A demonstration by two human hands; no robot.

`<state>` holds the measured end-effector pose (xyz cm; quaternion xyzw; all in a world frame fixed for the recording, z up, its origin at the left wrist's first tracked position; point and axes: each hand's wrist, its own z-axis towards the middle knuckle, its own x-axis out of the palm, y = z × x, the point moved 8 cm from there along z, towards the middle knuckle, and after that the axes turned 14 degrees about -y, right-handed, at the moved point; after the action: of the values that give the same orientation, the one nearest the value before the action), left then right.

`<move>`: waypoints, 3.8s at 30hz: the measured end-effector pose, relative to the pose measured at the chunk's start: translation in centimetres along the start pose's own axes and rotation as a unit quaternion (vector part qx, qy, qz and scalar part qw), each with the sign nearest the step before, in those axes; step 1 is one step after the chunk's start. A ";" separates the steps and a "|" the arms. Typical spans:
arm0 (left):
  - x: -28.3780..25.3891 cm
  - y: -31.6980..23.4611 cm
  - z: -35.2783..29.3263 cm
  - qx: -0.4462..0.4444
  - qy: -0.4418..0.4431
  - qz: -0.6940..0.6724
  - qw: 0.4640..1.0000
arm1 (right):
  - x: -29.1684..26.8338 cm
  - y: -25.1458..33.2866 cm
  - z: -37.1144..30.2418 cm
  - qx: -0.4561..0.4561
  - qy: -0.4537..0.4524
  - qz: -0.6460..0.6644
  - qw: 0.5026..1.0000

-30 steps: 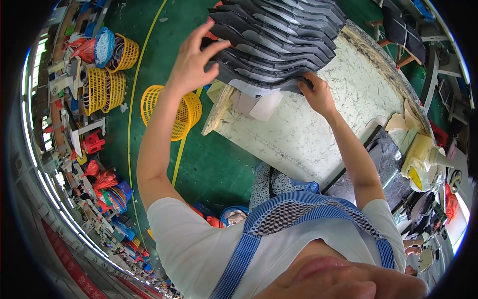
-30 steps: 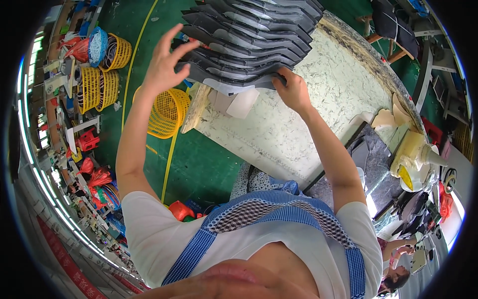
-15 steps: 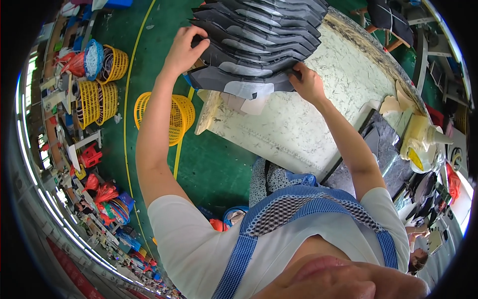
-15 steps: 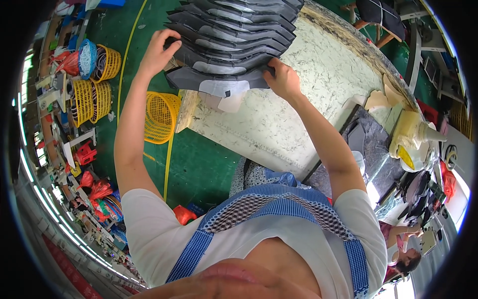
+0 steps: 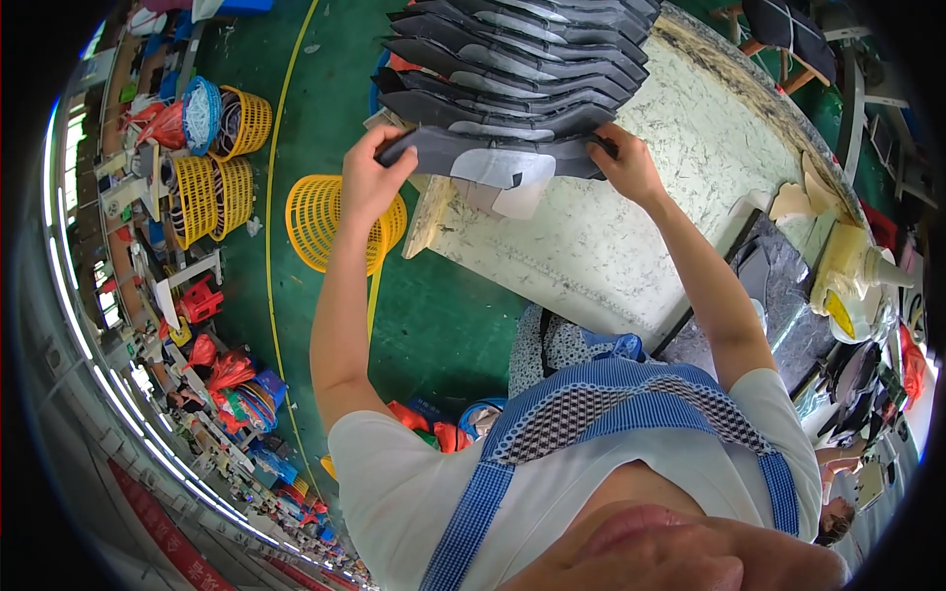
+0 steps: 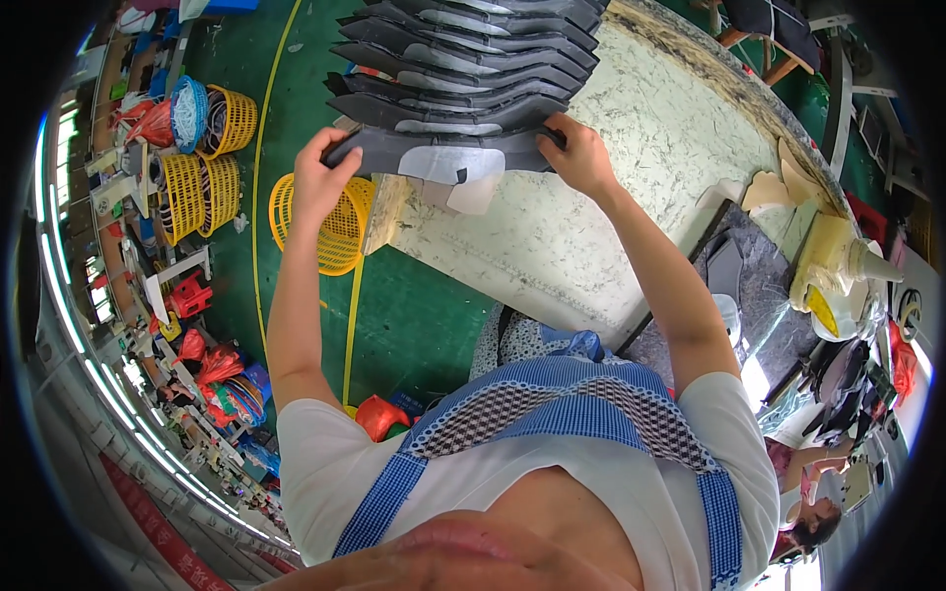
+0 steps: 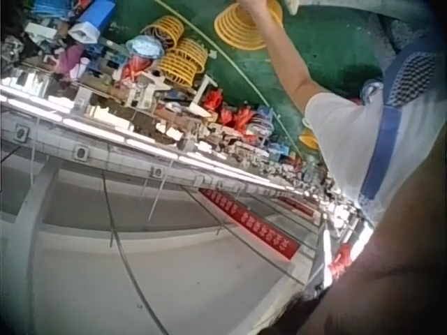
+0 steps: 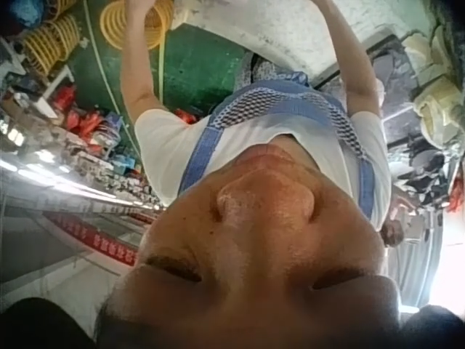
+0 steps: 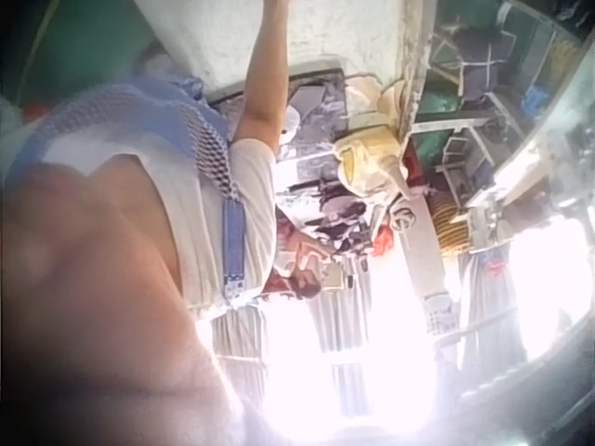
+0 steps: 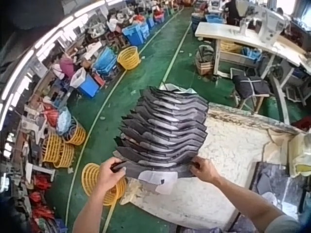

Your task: Applying glue to shoe upper components using a handheld applicator brush.

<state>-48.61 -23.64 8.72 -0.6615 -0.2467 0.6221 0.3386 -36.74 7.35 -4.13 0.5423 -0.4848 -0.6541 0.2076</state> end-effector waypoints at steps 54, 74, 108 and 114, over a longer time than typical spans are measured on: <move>33.6 -23.2 -36.4 -0.331 0.598 -0.357 0.637 | -20.7 -0.9 -31.7 0.260 -0.044 0.505 0.822; 48.2 -29.7 -55.9 0.093 0.644 0.067 0.756 | -37.4 -35.4 -92.3 0.555 -0.451 -0.430 0.551; 51.2 -26.7 -57.7 0.107 0.615 0.077 0.777 | -8.9 -39.9 -73.1 0.324 -0.741 0.555 -0.196; 51.0 -26.9 -57.3 0.114 0.604 0.057 0.787 | -13.5 -35.8 -70.8 0.430 -0.604 0.662 0.111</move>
<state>16.02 23.84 -4.62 -0.8718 0.1190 0.1371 0.4551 41.25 5.09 -23.91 -0.5663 -0.8194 -0.0542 -0.0700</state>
